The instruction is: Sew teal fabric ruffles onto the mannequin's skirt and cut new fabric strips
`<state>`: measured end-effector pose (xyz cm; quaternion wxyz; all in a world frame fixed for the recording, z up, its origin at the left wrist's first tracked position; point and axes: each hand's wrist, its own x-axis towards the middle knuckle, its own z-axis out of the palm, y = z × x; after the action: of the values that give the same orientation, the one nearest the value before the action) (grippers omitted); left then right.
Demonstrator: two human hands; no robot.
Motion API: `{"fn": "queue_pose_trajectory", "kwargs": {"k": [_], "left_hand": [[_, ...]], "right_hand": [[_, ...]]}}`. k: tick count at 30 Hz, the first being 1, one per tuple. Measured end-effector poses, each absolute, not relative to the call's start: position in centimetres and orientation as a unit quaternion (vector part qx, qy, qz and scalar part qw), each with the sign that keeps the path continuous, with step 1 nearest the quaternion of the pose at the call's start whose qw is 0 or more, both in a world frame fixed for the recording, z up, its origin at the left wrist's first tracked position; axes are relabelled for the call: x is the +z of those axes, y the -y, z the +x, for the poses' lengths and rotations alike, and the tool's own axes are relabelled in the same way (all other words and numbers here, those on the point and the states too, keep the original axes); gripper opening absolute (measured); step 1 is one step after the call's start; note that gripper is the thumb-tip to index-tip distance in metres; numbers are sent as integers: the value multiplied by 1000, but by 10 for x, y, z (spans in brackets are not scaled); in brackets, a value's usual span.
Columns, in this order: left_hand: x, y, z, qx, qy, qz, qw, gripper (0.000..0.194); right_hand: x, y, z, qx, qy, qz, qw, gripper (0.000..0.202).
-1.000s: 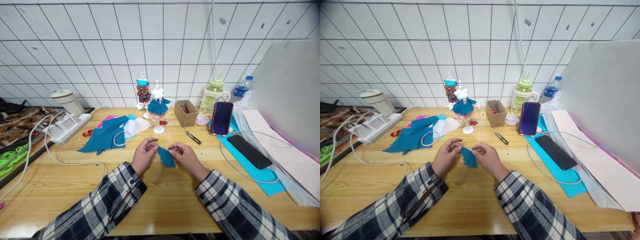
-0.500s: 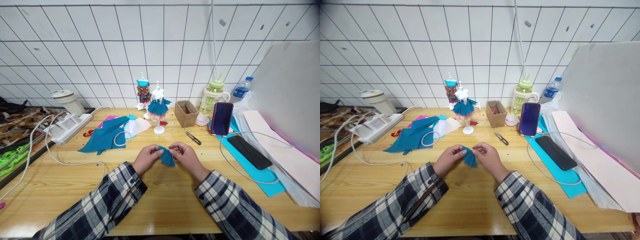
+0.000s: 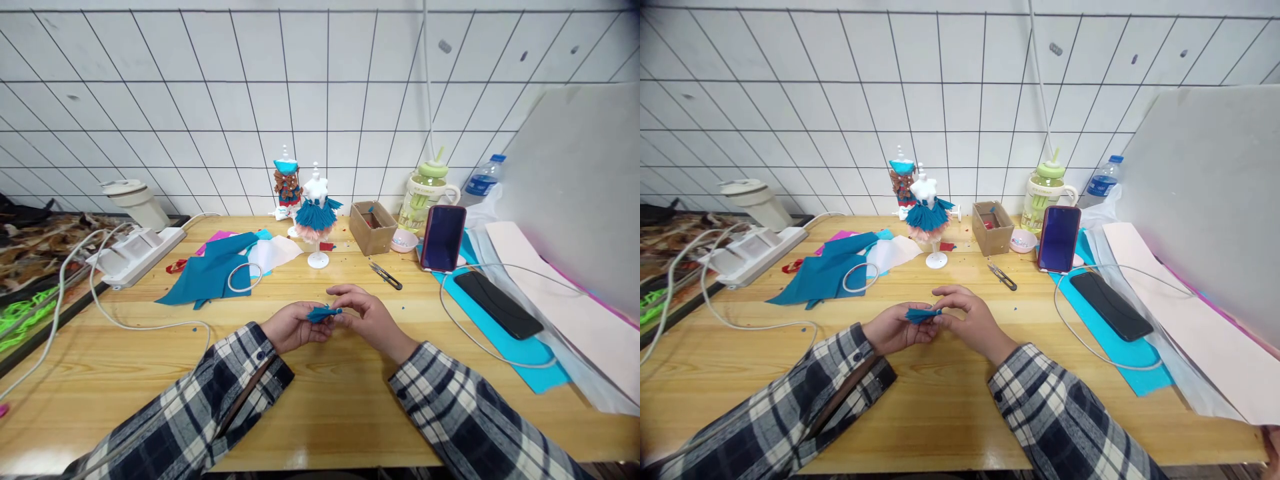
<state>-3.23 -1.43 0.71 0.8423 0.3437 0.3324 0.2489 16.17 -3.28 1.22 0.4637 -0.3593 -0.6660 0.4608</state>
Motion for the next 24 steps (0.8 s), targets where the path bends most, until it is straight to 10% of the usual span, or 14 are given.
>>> {"fn": "queue_pose_trajectory", "kwargs": {"k": [7, 24], "left_hand": [[8, 9, -30, 457, -413, 493, 615, 53], [13, 13, -29, 336, -429, 760, 353, 24]], "right_hand": [[1, 28, 162, 535, 598, -439, 404, 31], [-4, 25, 158, 625, 448, -452, 453, 36]]}}
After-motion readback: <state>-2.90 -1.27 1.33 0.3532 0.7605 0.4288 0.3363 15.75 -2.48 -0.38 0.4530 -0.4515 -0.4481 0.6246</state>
